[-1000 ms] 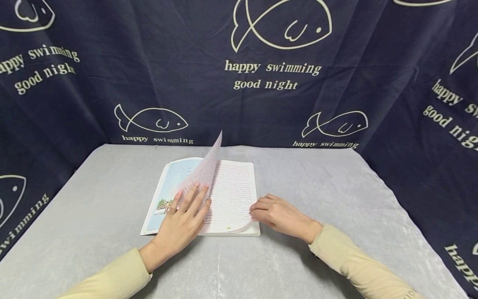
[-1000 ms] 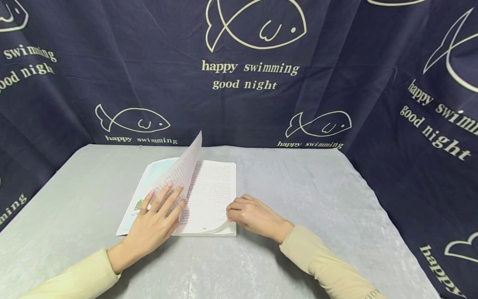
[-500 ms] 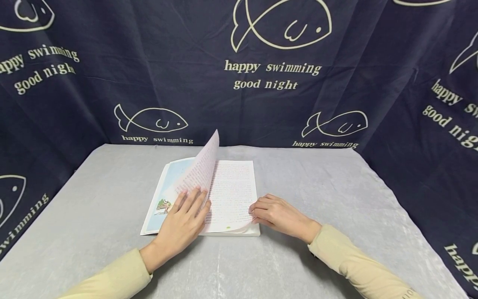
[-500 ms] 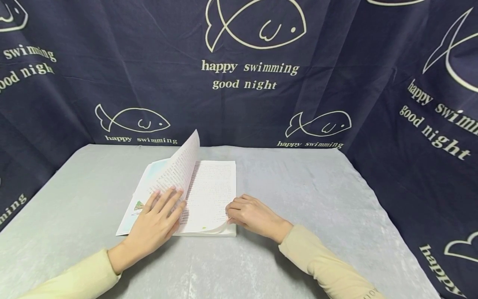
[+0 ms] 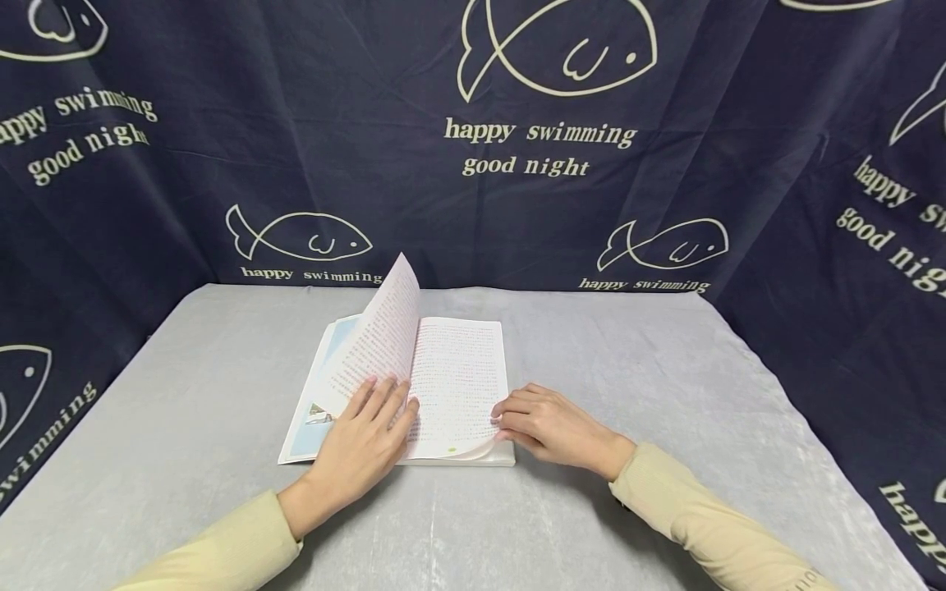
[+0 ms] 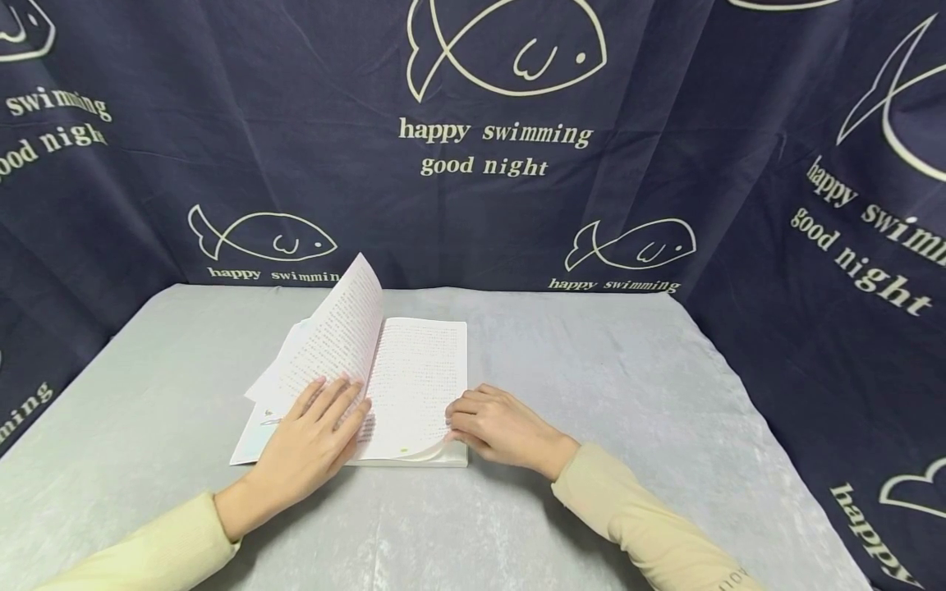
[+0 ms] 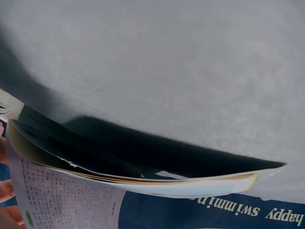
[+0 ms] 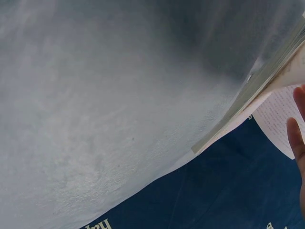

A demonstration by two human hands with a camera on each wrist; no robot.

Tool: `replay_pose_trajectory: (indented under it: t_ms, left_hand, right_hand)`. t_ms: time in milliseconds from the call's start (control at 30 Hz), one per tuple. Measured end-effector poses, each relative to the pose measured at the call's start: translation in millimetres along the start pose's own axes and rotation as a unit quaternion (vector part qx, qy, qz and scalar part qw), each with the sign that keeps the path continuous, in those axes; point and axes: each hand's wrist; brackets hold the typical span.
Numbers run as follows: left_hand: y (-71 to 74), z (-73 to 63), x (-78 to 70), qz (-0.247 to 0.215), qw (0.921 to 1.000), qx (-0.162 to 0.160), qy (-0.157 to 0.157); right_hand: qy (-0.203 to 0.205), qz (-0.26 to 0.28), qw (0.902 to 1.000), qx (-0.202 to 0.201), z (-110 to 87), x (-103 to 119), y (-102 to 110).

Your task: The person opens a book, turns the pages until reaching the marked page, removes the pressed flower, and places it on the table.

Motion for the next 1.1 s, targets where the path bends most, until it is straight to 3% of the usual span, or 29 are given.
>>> replay_pose_trajectory:
  t_ms: [233,400,633,1100]
  left_hand:
    - [-3.3,-1.8,-2.0,-0.005,0.9998,0.020,0.004]
    - [-6.3,-2.1,-3.1,-0.030,0.9994,0.016,0.007]
    - [-9.1,-4.3,-4.5,-0.074,0.9959,0.050,0.014]
    - [-7.0,-4.1,-3.9,-0.043,0.9965,0.069,0.015]
  right_hand:
    - [0.001,0.007,1.0000,0.003,0.9,0.8,0.5]
    - [0.001,0.008,1.0000,0.002,0.9,0.7,0.9]
    - [0.002,0.002,1.0000,0.001,0.1,-0.5,-0.1]
    - [0.004,-0.023,0.9997,-0.011,3.3,-1.7,4.0]
Point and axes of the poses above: each hand's wrist, its own z-axis towards the middle knuckle, its own y-axis out of the back of the hand, x = y × z, and after that the axes turned 11 degrees about y, right-handed
